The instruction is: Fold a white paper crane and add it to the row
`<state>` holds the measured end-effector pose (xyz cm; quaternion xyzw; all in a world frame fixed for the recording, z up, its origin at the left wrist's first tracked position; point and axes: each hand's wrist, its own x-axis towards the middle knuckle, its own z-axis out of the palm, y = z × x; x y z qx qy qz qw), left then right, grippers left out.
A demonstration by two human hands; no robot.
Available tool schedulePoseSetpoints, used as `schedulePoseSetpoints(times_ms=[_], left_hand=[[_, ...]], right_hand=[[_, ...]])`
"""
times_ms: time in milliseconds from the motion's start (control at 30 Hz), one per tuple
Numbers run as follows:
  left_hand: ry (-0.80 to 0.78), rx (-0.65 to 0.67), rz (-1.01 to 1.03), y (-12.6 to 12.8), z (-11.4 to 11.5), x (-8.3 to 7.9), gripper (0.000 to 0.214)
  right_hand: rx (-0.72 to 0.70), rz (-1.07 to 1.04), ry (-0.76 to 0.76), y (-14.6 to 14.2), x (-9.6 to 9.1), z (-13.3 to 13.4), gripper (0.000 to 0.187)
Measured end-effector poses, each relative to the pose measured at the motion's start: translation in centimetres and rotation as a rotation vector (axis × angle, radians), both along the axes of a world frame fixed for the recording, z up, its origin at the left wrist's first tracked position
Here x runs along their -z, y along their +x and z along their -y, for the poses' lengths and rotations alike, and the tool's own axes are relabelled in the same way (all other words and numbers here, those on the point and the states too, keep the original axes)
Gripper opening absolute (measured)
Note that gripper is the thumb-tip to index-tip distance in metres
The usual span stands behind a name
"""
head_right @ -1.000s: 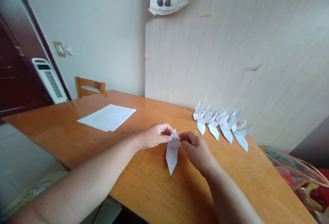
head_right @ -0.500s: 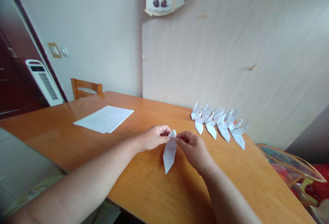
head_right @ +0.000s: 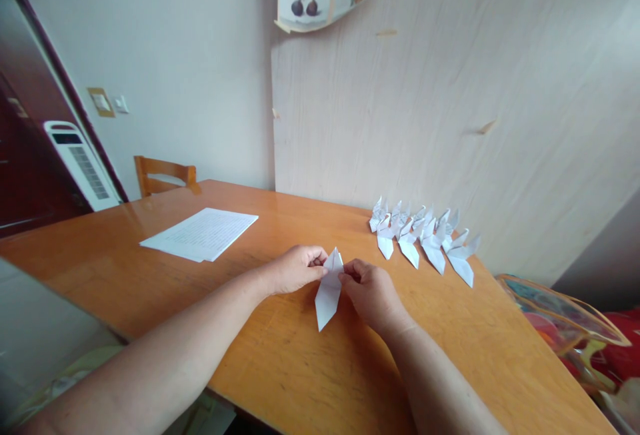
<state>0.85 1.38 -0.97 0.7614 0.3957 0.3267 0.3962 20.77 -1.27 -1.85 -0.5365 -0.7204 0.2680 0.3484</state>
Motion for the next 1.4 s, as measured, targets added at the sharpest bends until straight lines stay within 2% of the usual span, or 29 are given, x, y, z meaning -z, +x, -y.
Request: schedulePoseSetpoints(times_ms=[267, 567, 867, 1067, 1400], left_hand=[[-0.017, -0.018, -0.073, -0.3, -0.4, 0.4, 0.018], [-0.119, 0.034, 0.040, 0.0, -0.6, 1.2, 0.015], [0.003, 0.021, -0.039, -0.1, -0.4, 0.8, 0.008], [-0.058, 0.020, 0.011, -0.1, -0.6, 1.1, 0.011], [-0.178, 0.037, 0.127, -0.1, -0.9, 1.6, 0.020]], right_hand=[[-0.003, 0.115, 0.047, 0.2, -0.2, -0.1, 0.017], [0.018, 0.144, 0.043, 0.1, -0.4, 0.1, 0.018], [-0.001, 0.137, 0.059, 0.0, -0.6, 0.4, 0.014], [0.021, 0.169, 0.042, 0.1, -0.4, 0.1, 0.015], [0.057, 0.107, -0.006, 0.4, 0.2, -0.3, 0.017]])
